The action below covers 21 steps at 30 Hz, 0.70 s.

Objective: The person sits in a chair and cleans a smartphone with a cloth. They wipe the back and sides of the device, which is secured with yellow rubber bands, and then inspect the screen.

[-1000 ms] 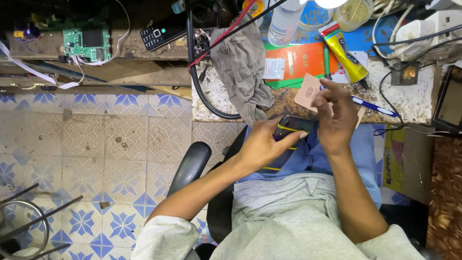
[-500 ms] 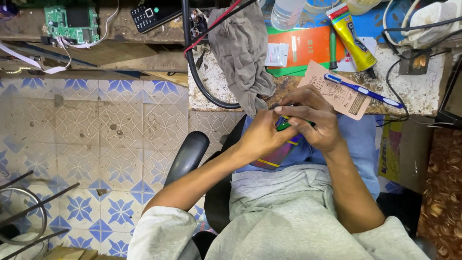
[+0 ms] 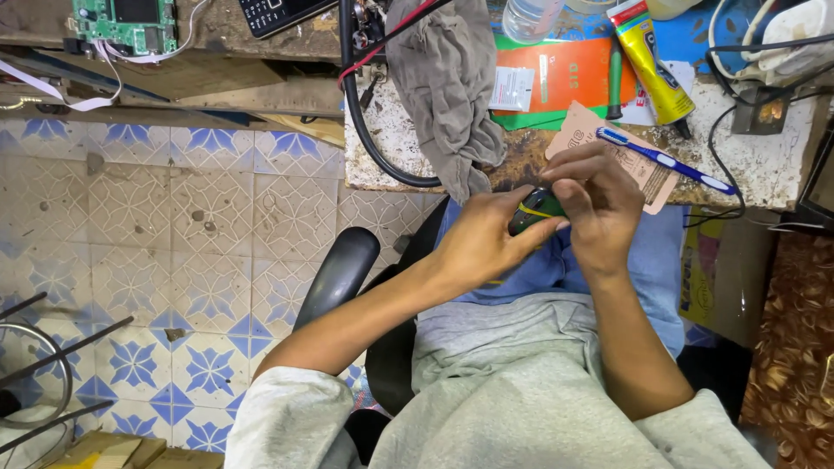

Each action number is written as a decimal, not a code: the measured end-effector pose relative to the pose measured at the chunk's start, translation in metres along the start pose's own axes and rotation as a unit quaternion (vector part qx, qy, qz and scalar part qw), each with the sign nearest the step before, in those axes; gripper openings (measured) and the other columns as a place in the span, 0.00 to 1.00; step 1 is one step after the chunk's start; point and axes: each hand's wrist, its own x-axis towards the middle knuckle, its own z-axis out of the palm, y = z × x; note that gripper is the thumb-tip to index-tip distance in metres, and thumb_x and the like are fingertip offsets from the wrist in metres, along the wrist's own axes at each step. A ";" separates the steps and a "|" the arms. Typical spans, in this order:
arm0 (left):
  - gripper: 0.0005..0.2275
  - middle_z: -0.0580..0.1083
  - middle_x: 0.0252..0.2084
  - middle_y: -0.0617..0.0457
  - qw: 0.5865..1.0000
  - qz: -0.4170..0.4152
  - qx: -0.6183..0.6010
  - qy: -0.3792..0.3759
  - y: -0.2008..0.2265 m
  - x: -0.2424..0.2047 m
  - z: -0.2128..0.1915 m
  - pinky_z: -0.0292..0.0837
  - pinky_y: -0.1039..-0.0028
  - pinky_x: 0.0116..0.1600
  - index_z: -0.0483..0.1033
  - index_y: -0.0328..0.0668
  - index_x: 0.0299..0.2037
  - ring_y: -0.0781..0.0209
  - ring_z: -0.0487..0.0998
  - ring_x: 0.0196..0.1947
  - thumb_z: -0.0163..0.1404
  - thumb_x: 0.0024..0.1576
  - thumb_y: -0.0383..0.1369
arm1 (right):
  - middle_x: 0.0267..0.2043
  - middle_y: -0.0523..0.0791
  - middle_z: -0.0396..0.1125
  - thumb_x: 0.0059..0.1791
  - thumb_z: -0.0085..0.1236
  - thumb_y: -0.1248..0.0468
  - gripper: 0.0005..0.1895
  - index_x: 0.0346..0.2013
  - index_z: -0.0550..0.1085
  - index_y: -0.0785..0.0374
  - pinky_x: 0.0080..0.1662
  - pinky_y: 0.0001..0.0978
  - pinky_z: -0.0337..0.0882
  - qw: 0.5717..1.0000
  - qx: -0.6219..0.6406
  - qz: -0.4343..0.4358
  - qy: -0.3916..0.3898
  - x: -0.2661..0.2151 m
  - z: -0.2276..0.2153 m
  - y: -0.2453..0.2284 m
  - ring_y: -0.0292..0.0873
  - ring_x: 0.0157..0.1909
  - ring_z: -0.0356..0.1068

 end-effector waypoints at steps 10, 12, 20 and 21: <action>0.15 0.78 0.36 0.32 0.984 0.021 0.162 -0.064 -0.015 0.000 -0.002 0.76 0.46 0.39 0.73 0.28 0.46 0.30 0.80 0.39 0.49 0.61 0.37 | 0.41 0.52 0.67 0.52 0.64 0.64 0.12 0.35 0.71 0.70 0.46 0.27 0.64 0.986 0.106 0.120 -0.036 -0.005 0.004 -0.006 0.39 0.43 0.67; 0.13 0.78 0.34 0.35 0.990 0.029 0.126 -0.048 -0.014 0.003 -0.004 0.75 0.50 0.38 0.74 0.32 0.42 0.31 0.80 0.38 0.50 0.61 0.37 | 0.42 0.55 0.67 0.53 0.61 0.64 0.11 0.37 0.73 0.72 0.50 0.30 0.65 0.982 0.134 0.124 -0.058 -0.002 0.001 -0.004 0.44 0.45 0.68; 0.13 0.78 0.34 0.34 0.996 0.026 0.077 -0.032 -0.010 0.003 -0.005 0.75 0.52 0.38 0.73 0.31 0.41 0.31 0.80 0.38 0.51 0.61 0.37 | 0.48 0.56 0.66 0.54 0.54 0.67 0.10 0.42 0.74 0.76 0.58 0.35 0.63 0.960 0.201 0.173 -0.094 -0.002 -0.014 -0.001 0.48 0.55 0.67; 0.12 0.78 0.34 0.34 0.997 0.026 0.072 -0.027 -0.013 0.003 -0.004 0.75 0.52 0.38 0.74 0.31 0.41 0.31 0.80 0.38 0.51 0.61 0.37 | 0.48 0.56 0.66 0.54 0.53 0.68 0.10 0.43 0.74 0.77 0.59 0.36 0.62 0.955 0.217 0.179 -0.098 -0.002 -0.016 0.000 0.49 0.56 0.67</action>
